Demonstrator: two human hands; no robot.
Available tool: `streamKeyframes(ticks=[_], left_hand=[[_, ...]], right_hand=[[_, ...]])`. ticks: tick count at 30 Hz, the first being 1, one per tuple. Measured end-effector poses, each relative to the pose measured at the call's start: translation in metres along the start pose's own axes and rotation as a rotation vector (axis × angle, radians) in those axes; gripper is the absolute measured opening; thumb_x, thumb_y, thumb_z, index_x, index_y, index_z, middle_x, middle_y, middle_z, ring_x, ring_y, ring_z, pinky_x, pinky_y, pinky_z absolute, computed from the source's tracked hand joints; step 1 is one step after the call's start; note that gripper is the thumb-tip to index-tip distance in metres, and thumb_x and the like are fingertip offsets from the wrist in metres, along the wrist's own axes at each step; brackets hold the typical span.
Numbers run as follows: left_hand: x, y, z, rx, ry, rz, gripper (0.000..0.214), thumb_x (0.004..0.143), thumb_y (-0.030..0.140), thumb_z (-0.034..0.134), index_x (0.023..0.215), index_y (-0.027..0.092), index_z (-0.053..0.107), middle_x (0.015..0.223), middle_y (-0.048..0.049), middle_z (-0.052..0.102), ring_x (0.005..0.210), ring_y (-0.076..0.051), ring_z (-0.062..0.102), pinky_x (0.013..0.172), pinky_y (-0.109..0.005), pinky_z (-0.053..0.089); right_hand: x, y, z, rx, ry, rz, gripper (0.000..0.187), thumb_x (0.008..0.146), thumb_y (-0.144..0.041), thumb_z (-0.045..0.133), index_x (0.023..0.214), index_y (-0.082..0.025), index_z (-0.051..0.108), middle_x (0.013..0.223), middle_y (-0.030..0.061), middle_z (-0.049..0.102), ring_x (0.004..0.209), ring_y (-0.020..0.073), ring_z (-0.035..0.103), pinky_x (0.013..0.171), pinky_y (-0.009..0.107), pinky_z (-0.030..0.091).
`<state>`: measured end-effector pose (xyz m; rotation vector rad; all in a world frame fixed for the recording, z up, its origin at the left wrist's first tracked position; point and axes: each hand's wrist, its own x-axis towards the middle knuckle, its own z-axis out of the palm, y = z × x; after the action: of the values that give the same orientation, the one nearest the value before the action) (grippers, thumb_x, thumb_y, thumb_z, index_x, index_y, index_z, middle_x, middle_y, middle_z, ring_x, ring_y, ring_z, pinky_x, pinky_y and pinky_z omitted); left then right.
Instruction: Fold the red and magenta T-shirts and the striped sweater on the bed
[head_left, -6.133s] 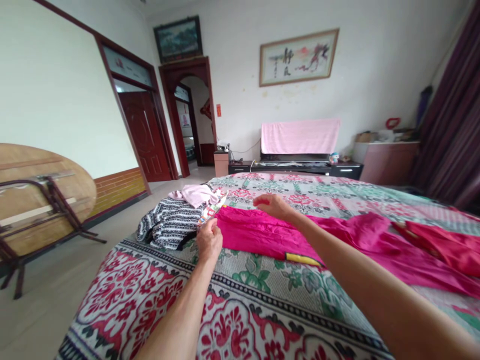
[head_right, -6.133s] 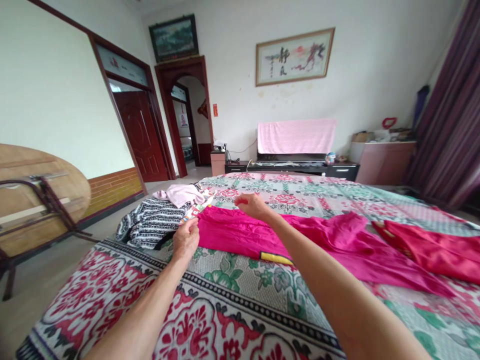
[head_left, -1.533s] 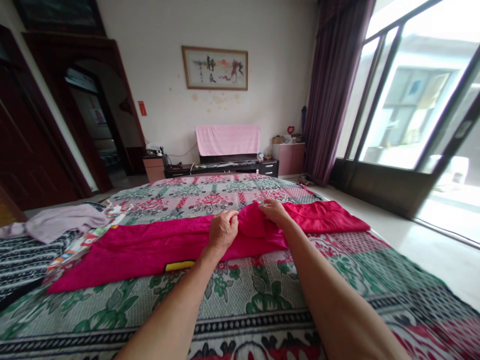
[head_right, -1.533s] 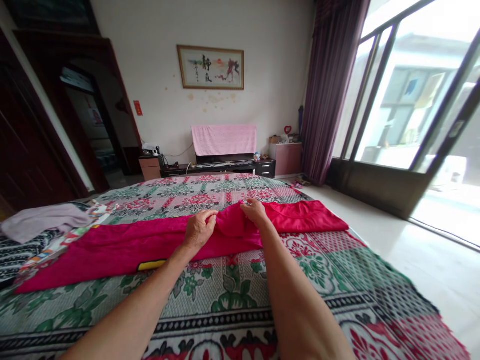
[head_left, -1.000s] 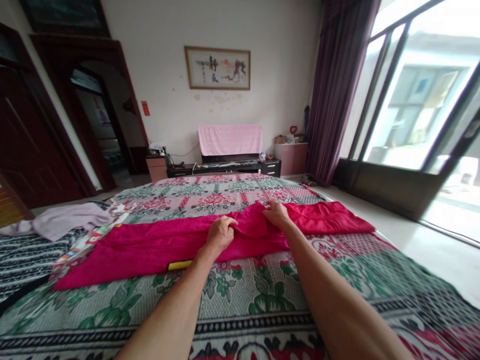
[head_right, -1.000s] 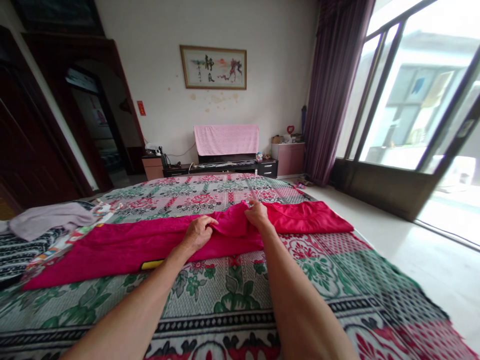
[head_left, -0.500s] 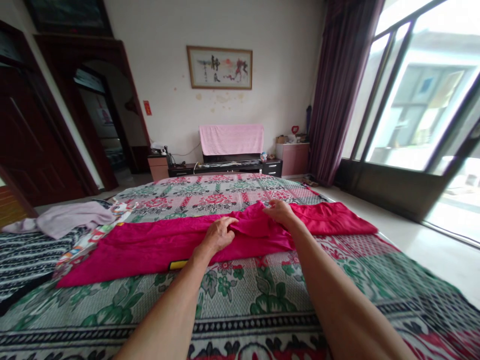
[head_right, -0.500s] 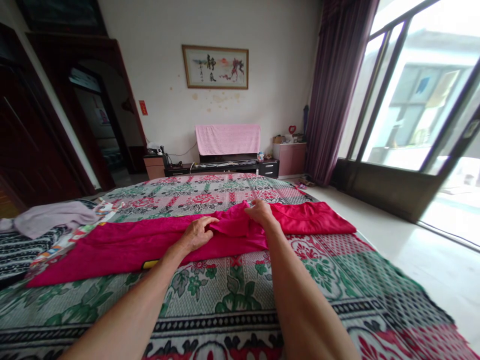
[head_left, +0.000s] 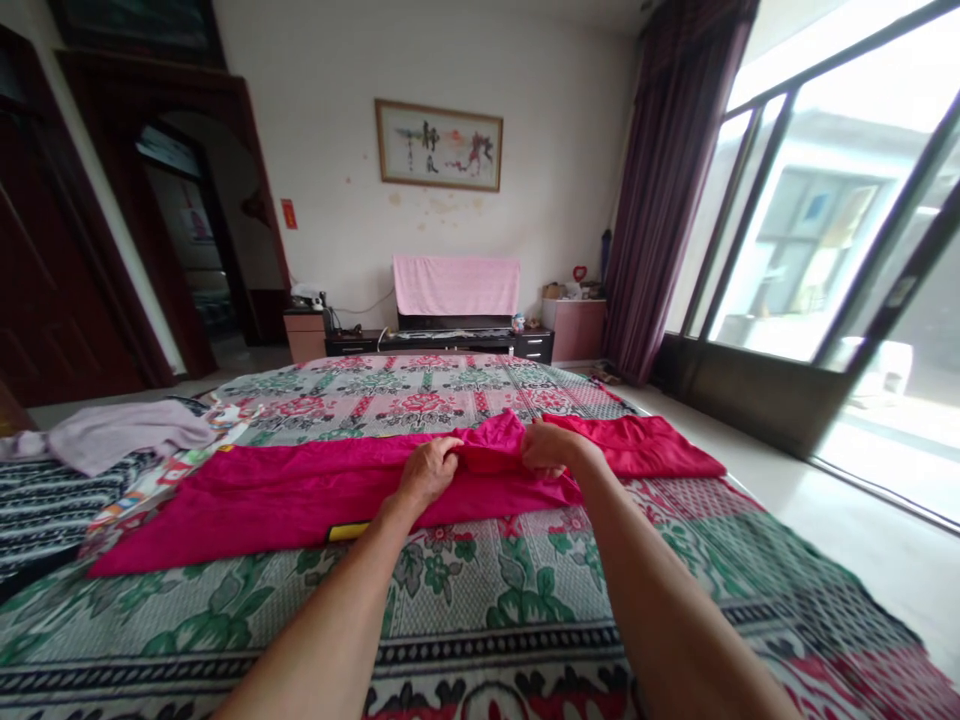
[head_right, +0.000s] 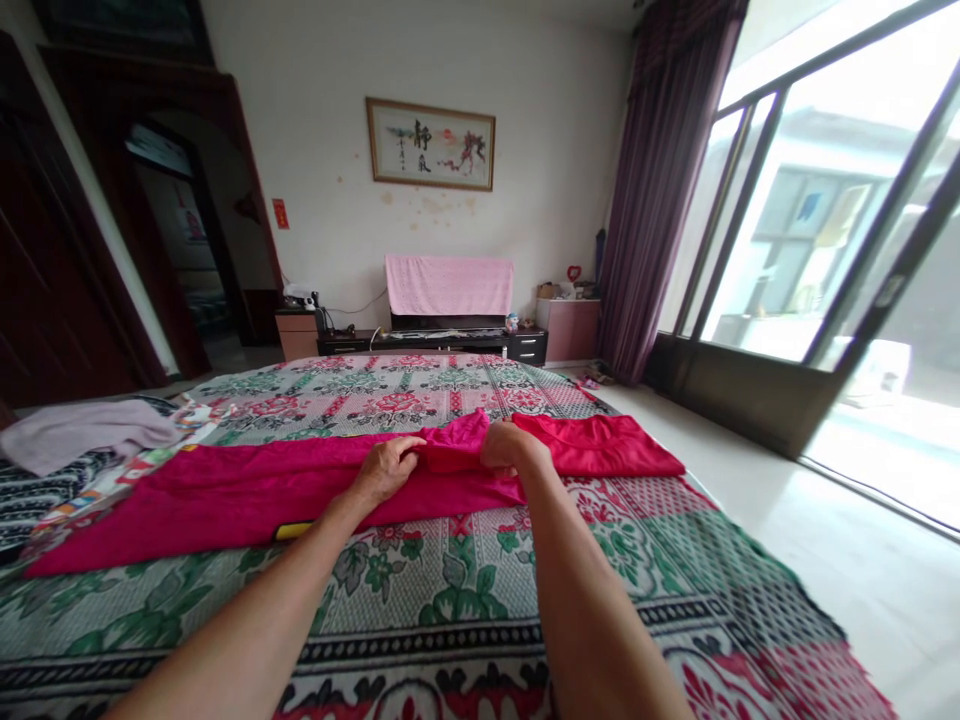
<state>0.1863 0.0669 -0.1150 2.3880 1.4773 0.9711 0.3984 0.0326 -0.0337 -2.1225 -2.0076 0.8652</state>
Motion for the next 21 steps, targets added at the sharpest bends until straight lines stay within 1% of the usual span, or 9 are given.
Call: streamKeyframes(ticks=[2, 5, 9, 14, 18, 21], left_hand=[[0.001, 0.000, -0.002, 0.003, -0.002, -0.019, 0.042, 0.078, 0.010, 0.046, 0.112, 0.023, 0.067, 0.109, -0.0024, 0.070, 0.101, -0.016, 0.064, 0.093, -0.026, 0.046], [0.001, 0.002, -0.005, -0.003, 0.002, -0.041, 0.043, 0.078, 0.010, 0.044, 0.111, 0.024, 0.068, 0.103, -0.0026, 0.072, 0.094, -0.017, 0.066, 0.088, -0.026, 0.048], [0.002, 0.006, -0.008, -0.004, 0.020, -0.021, 0.041, 0.078, 0.007, 0.042, 0.099, 0.024, 0.072, 0.099, -0.0015, 0.073, 0.091, -0.016, 0.066, 0.088, -0.026, 0.047], [0.002, 0.007, -0.009, 0.045, 0.006, -0.002, 0.038, 0.074, 0.004, 0.041, 0.083, 0.022, 0.074, 0.097, -0.0019, 0.072, 0.092, -0.015, 0.064, 0.091, -0.026, 0.046], [0.002, 0.006, -0.009, 0.080, 0.004, -0.008, 0.036, 0.073, 0.005, 0.041, 0.079, 0.021, 0.073, 0.096, -0.0021, 0.071, 0.092, -0.015, 0.064, 0.090, -0.024, 0.045], [0.001, 0.006, -0.009, 0.117, 0.000, -0.028, 0.034, 0.075, 0.007, 0.041, 0.076, 0.021, 0.073, 0.094, -0.0031, 0.071, 0.088, -0.016, 0.063, 0.087, -0.025, 0.046]], right_hand=[[-0.001, 0.000, -0.002, 0.021, 0.028, -0.019, 0.013, 0.066, -0.007, 0.061, 0.056, -0.015, 0.061, 0.046, 0.0017, 0.059, 0.048, 0.0137, 0.058, 0.052, 0.026, 0.049], [-0.003, 0.003, -0.009, 0.062, 0.046, -0.044, 0.011, 0.064, -0.006, 0.060, 0.060, -0.016, 0.063, 0.049, 0.0022, 0.061, 0.048, 0.0148, 0.059, 0.050, 0.026, 0.048], [-0.002, 0.006, -0.014, 0.039, 0.052, -0.050, 0.011, 0.064, -0.008, 0.058, 0.058, -0.016, 0.063, 0.051, 0.0026, 0.063, 0.048, 0.0143, 0.059, 0.050, 0.025, 0.047], [0.002, 0.007, -0.011, 0.079, -0.032, -0.075, 0.010, 0.064, -0.009, 0.059, 0.057, -0.015, 0.063, 0.052, 0.0022, 0.063, 0.045, 0.0109, 0.056, 0.050, 0.023, 0.048], [0.002, 0.007, -0.010, 0.190, -0.131, -0.108, 0.006, 0.061, -0.010, 0.062, 0.062, -0.014, 0.066, 0.052, 0.0014, 0.064, 0.048, 0.0101, 0.057, 0.051, 0.022, 0.049], [-0.001, 0.005, -0.009, 0.211, -0.187, -0.095, 0.006, 0.060, -0.011, 0.064, 0.063, -0.014, 0.068, 0.052, 0.0016, 0.064, 0.049, 0.0098, 0.057, 0.052, 0.021, 0.049]])
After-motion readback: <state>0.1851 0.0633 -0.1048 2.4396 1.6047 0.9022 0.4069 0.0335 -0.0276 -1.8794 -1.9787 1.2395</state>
